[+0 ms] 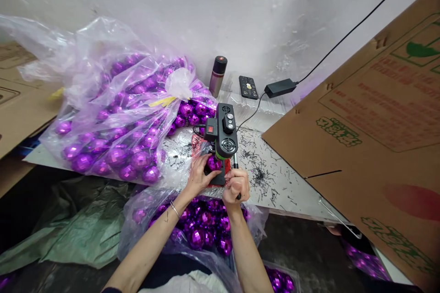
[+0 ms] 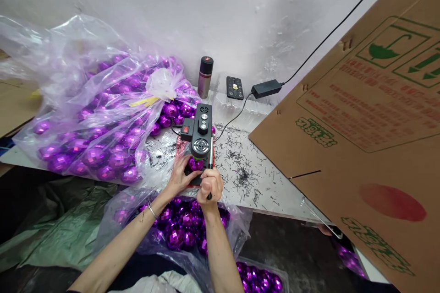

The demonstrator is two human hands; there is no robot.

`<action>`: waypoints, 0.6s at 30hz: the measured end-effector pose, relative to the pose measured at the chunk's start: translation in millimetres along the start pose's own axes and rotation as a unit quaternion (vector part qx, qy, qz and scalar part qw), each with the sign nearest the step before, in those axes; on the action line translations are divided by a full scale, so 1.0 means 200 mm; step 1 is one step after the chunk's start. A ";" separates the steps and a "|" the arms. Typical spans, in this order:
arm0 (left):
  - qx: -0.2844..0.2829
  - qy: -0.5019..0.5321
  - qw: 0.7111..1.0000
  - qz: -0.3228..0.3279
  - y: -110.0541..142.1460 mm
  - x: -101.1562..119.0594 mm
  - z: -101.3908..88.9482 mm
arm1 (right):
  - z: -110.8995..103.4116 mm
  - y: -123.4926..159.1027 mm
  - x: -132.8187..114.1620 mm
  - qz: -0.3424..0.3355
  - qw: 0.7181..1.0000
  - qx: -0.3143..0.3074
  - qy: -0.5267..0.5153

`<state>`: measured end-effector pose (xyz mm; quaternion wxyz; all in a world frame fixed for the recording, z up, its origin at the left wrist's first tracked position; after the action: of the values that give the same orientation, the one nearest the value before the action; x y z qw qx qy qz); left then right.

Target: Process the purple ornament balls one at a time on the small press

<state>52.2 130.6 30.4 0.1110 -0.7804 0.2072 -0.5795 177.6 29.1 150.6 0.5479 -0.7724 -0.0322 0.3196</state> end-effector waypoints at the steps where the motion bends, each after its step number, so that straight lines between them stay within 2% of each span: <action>1: -0.001 0.001 1.000 -0.003 0.00 0.00 0.00 | 0.00 0.00 0.00 0.001 1.000 -0.001 0.001; 12: -0.001 0.009 1.000 0.002 -0.01 0.00 0.00 | 0.02 0.04 0.03 0.012 1.000 -0.002 -0.018; 18: 0.001 0.007 1.000 0.015 0.00 0.00 0.00 | 0.03 0.06 0.01 -0.048 0.999 -0.017 0.000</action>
<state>52.6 131.2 30.8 0.1191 -0.7726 0.2194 -0.5837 171.7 29.8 138.0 0.5493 -0.7792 -0.0751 0.2923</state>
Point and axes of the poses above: each hand's wrist, its own y-axis away from the middle knuckle, its own z-axis out of the palm, x = y × z, the point moved 9 cm from there along -y, towards the middle knuckle, and after that the axes turned 15 degrees about y, right-handed, at the moved point
